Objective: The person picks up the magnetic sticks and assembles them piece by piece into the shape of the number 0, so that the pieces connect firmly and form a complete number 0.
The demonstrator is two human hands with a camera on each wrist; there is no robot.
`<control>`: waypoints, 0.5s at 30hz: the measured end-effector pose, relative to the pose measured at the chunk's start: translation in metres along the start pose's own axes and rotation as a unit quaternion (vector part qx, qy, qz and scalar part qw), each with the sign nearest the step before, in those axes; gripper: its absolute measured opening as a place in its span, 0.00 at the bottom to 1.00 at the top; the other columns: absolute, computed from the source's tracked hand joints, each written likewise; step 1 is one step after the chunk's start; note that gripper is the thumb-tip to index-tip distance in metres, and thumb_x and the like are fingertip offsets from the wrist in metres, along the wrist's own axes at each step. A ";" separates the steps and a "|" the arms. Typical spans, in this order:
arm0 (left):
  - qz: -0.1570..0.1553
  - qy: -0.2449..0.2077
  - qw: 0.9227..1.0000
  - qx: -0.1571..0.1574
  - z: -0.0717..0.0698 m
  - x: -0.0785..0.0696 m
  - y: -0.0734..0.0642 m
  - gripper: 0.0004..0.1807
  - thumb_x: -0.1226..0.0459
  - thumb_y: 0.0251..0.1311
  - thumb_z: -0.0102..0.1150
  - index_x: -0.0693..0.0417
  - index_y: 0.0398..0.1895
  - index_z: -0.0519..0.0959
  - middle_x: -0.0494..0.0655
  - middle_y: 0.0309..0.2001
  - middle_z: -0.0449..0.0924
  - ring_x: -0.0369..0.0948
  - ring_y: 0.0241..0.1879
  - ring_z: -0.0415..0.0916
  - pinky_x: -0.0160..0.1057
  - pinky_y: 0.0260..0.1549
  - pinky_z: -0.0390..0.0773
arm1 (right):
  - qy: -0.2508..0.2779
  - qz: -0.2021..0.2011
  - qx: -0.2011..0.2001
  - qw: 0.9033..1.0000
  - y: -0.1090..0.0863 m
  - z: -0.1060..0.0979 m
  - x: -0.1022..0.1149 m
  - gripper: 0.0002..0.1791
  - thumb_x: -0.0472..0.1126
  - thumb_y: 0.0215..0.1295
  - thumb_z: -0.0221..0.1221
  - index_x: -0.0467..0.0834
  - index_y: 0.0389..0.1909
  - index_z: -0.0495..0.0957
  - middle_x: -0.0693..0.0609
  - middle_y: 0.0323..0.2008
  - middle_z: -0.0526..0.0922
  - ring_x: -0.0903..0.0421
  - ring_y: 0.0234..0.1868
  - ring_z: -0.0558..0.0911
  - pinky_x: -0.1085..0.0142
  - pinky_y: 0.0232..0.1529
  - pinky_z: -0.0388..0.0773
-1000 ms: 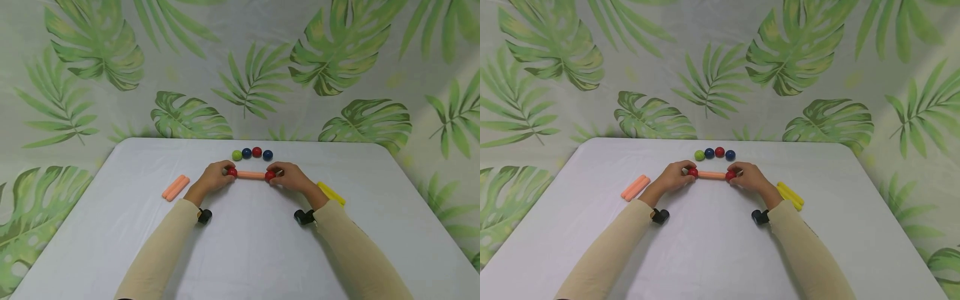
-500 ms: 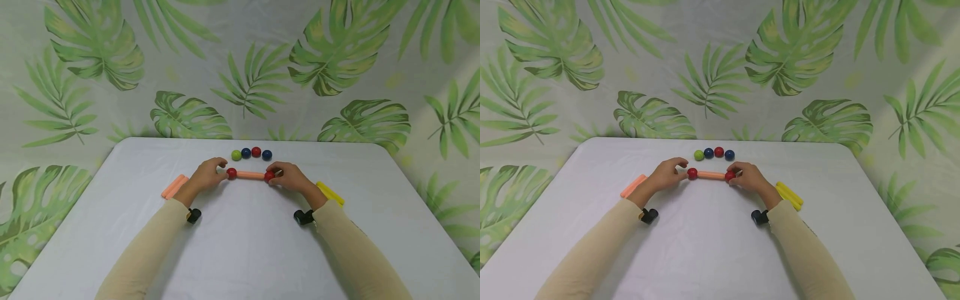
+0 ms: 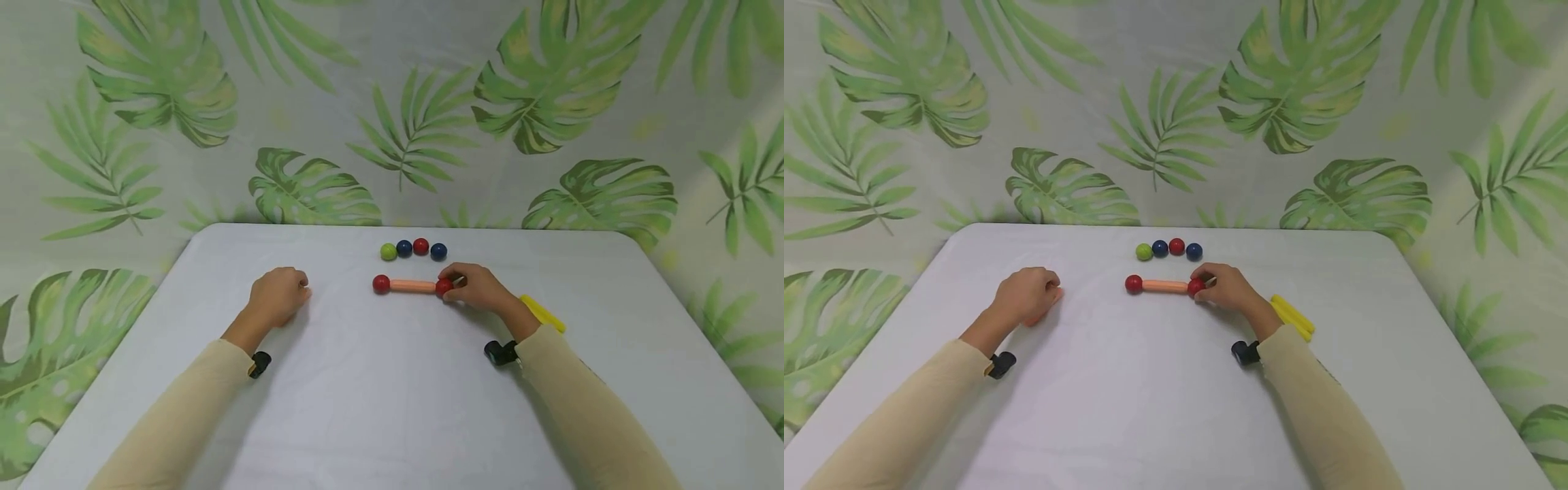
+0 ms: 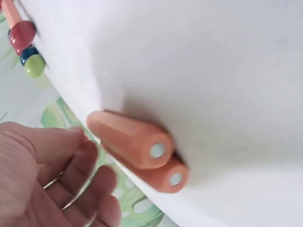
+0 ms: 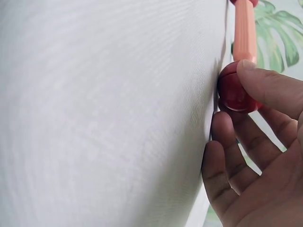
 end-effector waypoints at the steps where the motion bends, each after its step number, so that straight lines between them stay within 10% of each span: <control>1: -0.007 0.004 1.000 0.004 0.001 0.001 -0.002 0.13 0.60 0.69 0.54 0.53 0.48 0.85 0.53 0.45 0.86 0.49 0.40 0.81 0.49 0.33 0.80 | 0.001 0.001 0.002 1.000 0.000 0.000 -0.001 0.22 0.39 0.63 0.66 0.45 0.58 0.77 0.43 0.58 0.80 0.46 0.56 0.79 0.54 0.58 0.79; 15: -0.002 -0.034 0.999 0.031 0.011 -0.010 -0.024 0.17 0.56 0.71 0.54 0.59 0.52 0.81 0.55 0.46 0.85 0.51 0.44 0.81 0.49 0.42 0.79 | 0.011 -0.002 0.001 1.000 -0.002 0.000 -0.005 0.21 0.40 0.63 0.66 0.46 0.57 0.77 0.43 0.58 0.80 0.46 0.56 0.79 0.53 0.59 0.78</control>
Point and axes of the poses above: each hand's wrist, its own y-axis towards the middle knuckle, its own z-axis out of the palm, x = y × z, the point moved 2 cm from there along y, towards the middle knuckle
